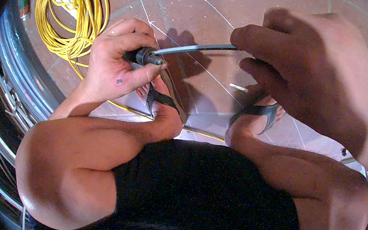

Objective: The person uses a screwdriver to tighten a screw on a small metal part, then inserts a cylindrical metal piece into the part and secures it. The person continues to adjust and tighten the assembly with the screwdriver.

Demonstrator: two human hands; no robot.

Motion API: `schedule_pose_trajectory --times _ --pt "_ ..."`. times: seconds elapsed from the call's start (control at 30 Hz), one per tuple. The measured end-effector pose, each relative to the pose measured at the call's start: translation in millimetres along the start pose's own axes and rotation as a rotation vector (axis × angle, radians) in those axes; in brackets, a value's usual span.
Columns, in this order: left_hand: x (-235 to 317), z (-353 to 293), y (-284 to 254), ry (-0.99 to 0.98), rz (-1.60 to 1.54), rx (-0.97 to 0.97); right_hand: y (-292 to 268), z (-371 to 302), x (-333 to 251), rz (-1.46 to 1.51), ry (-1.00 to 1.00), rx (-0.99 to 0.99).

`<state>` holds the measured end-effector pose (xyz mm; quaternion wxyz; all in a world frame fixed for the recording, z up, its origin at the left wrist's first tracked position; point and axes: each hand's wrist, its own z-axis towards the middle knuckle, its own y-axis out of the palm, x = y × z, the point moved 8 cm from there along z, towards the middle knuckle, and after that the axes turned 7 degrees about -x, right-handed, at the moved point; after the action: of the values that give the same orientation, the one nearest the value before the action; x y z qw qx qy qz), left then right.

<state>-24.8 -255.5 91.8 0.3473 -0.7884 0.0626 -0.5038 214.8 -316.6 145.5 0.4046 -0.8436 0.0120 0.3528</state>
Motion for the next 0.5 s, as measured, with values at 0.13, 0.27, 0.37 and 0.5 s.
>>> schedule_pose_trajectory --times 0.13,0.27,0.37,0.5 --pt "0.2 -0.9 -0.4 -0.005 0.001 -0.003 1.5 1.2 0.4 -0.012 -0.012 0.016" --pt "0.6 0.2 0.4 0.003 0.002 -0.002 1.2 3.4 -1.7 -0.046 -0.020 -0.011" --pt "1.3 0.4 1.6 0.010 -0.003 -0.016 2.1 3.3 -1.4 -0.089 -0.002 -0.043" --pt "1.8 -0.1 4.4 0.012 -0.020 -0.072 0.8 4.8 -7.9 -0.191 -0.044 0.008"
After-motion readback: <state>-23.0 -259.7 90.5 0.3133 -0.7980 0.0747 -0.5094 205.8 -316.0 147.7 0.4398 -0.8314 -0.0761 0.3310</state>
